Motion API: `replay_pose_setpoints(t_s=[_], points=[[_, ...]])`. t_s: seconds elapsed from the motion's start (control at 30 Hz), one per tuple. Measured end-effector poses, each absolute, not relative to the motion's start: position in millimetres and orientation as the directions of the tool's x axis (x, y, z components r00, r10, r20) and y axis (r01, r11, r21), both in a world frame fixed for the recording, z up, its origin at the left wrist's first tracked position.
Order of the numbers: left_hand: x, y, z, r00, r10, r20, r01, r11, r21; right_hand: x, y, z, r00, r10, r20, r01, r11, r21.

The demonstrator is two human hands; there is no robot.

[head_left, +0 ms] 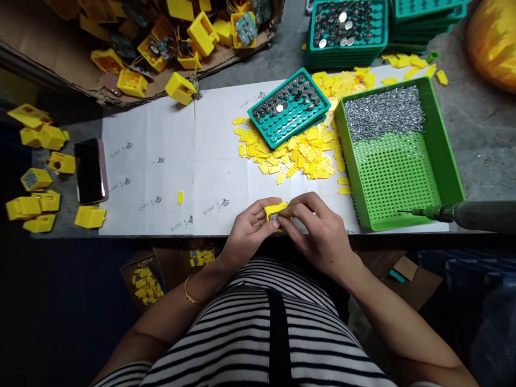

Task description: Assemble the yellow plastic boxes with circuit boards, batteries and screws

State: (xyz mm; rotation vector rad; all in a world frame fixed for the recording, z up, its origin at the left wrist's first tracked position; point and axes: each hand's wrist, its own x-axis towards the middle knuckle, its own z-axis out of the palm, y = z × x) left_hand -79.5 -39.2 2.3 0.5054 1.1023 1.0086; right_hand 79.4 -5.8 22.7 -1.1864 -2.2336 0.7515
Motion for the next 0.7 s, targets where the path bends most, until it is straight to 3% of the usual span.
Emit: replay_pose_setpoints(t_s=[0.17,0.4,0.7], points=[[-81.1,-35.3,4.4,0.078,0.862,-0.501,-0.509,0.466,0.724,81.4,-5.4,19.3,-0.431,0.864,0.259,0.45,0.455,-0.769],[-77.1,-34.7,5.8,0.019,0.852,-0.523,-0.5,0.461,0.733,78.2,-10.1,13.9,-0.409,0.871,0.272,0.522,0.468,-0.713],[-81.5,-34.1,-0.1,0.077,0.859,-0.507,-0.496,0.474,0.728,76.1,-7.6,14.1,-0.458,0.854,0.245,0.57,0.494,-0.656]])
